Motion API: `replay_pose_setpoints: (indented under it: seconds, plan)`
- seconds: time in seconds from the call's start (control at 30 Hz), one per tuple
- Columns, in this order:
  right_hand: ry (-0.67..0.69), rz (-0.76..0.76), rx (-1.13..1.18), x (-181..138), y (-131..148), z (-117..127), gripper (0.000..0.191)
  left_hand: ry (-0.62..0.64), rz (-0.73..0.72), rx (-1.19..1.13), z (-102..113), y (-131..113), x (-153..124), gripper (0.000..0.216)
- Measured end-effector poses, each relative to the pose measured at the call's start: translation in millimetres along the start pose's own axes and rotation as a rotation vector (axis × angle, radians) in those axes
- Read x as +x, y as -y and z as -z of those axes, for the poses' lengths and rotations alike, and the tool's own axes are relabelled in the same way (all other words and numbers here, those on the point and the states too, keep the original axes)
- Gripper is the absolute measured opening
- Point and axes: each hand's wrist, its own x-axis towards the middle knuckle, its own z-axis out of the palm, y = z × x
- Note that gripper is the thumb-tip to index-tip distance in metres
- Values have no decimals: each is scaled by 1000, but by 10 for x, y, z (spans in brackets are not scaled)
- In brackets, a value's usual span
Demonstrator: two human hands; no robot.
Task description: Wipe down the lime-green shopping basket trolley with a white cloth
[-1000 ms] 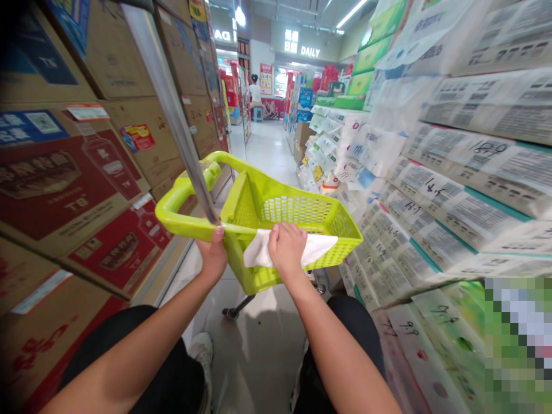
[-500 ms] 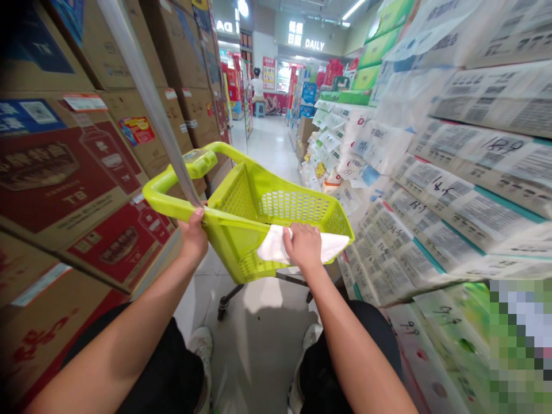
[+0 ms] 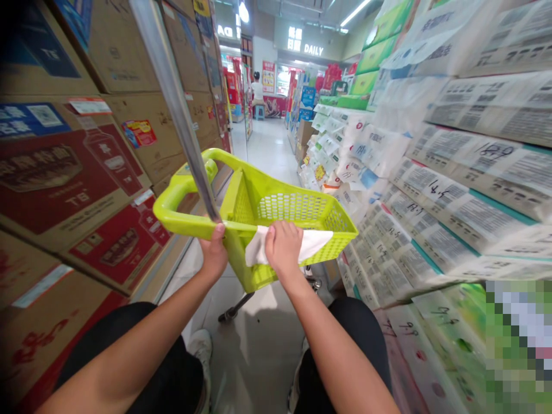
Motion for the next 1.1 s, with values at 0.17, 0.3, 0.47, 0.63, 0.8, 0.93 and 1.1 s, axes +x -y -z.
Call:
replay_pose_setpoints:
  seconds: [0.17, 0.3, 0.47, 0.63, 0.8, 0.93, 1.1]
  plan:
    - [-41, 50, 142, 68, 343, -2, 44, 68, 9, 29, -61, -25, -62, 49]
    - [20, 147, 79, 82, 122, -42, 46, 113, -30, 43, 17, -5, 89, 44]
    - [60, 95, -91, 16, -396, -63, 40, 54, -20, -49, 121, 79, 306, 41]
    - [80, -13, -270, -81, -1043, 85, 37, -15, 0, -100, 200, 117, 469, 38]
    - [67, -145, -330, -150, -1308, 156, 36, -112, 14, -114, 165, 107, 436, 34]
    - [19, -222, -278, -150, -1046, 76, 37, -120, 19, -106, 63, 80, 273, 33]
    - [10, -84, -3, -133, -223, 25, 42, -19, 86, -136, -95, 26, -23, 40]
